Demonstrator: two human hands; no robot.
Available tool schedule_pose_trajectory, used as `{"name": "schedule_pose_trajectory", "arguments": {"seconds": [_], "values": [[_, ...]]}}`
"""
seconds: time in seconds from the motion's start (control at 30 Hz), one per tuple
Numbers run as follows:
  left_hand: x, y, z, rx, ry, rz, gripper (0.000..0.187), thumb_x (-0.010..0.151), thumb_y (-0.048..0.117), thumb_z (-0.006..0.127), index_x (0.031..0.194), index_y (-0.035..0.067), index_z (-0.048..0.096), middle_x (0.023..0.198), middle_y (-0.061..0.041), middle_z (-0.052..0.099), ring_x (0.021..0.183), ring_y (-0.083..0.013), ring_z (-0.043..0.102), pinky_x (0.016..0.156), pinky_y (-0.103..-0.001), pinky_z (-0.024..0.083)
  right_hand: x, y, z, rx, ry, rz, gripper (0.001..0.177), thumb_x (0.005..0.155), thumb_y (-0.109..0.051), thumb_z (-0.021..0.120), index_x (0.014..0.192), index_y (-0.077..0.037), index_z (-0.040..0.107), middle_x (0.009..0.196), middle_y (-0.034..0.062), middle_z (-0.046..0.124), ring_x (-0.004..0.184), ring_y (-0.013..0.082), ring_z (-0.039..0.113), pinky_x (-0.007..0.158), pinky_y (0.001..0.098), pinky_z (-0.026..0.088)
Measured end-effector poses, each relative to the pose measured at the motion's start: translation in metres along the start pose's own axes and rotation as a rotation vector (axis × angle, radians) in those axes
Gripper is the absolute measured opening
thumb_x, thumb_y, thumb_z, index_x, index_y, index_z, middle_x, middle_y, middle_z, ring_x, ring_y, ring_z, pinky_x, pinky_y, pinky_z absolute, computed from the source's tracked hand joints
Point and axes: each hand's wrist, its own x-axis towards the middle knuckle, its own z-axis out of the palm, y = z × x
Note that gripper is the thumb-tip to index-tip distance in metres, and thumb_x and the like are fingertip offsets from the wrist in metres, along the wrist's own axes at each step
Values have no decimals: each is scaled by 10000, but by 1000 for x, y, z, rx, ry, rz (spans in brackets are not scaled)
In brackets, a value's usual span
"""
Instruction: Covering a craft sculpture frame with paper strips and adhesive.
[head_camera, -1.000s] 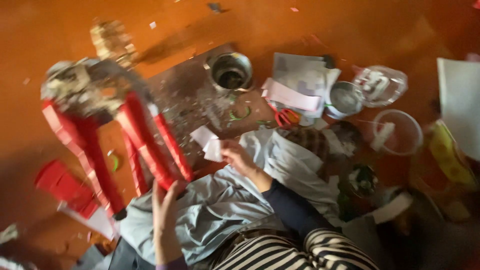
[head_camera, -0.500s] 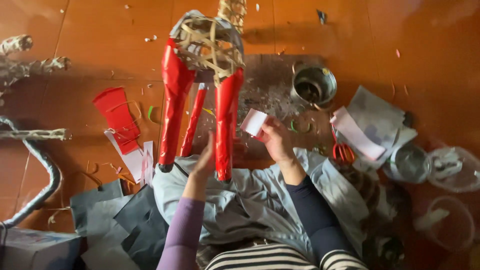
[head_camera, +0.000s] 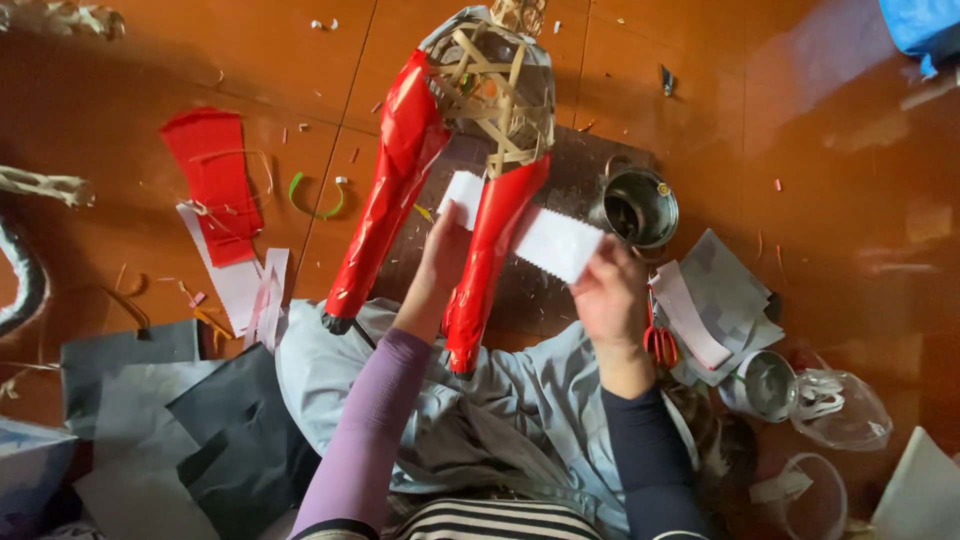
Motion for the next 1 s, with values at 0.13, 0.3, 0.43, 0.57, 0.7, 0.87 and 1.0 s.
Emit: {"name": "schedule_pose_trajectory", "arguments": {"seconds": [0.13, 0.3, 0.43, 0.57, 0.7, 0.87, 1.0], "values": [[7, 13, 17, -3, 339, 48, 398, 1122, 327, 514, 1356, 17, 603, 1369, -119, 623, 1290, -281, 599, 1143, -460, 474, 23, -36, 36, -113, -53, -36, 134, 961, -140, 559, 1062, -76, 619, 1071, 35, 681, 1023, 138, 649, 917, 297, 543], [-3, 11, 143, 321, 420, 75, 378, 1030, 307, 472, 1171, 24, 681, 1200, -101, 715, 1096, -195, 683, 972, -327, 553, 59, -51, 65, -420, -235, -7, 161, 1017, -108, 549, 1125, -31, 640, 963, 21, 635, 860, 100, 580, 780, 255, 480], [-4, -1, 137, 757, 407, 166, 371, 1117, 318, 501, 1084, -7, 676, 967, -49, 676, 807, -111, 607, 686, -276, 507, 101, -45, 77, -533, -374, -69, 126, 1037, -121, 545, 1073, -31, 625, 938, 33, 654, 837, 104, 596, 801, 260, 502], [-3, -7, 129, 961, 433, 160, 426, 1140, 338, 456, 977, 2, 661, 809, 2, 591, 681, -66, 533, 566, -246, 443, 119, -37, 91, -687, -439, -79, 119, 1033, -111, 574, 993, -16, 635, 897, 37, 674, 791, 95, 607, 743, 254, 516], [-3, -7, 148, 886, 443, 198, 313, 1047, 292, 439, 1038, 85, 674, 881, 19, 653, 752, -61, 581, 648, -242, 491, 126, -28, 101, -865, -422, -135, 107, 1025, -77, 618, 945, -9, 637, 891, 34, 691, 822, 91, 644, 763, 244, 537], [-4, 2, 110, 505, 301, 266, 331, 1188, 292, 494, 1017, 38, 620, 974, -31, 618, 901, -136, 578, 816, -312, 491, 121, -21, 94, -955, -402, -203, 83, 1038, -65, 631, 991, 1, 649, 907, 42, 707, 848, 109, 669, 768, 253, 556], [2, 5, 122, 285, 353, 231, 289, 1111, 286, 476, 1168, 45, 625, 1138, -89, 672, 1055, -213, 644, 978, -386, 520, 117, -8, 73, -1099, -568, -549, 138, 1059, 0, 544, 1154, 41, 635, 1141, 147, 701, 1048, 201, 712, 900, 283, 592]]}}
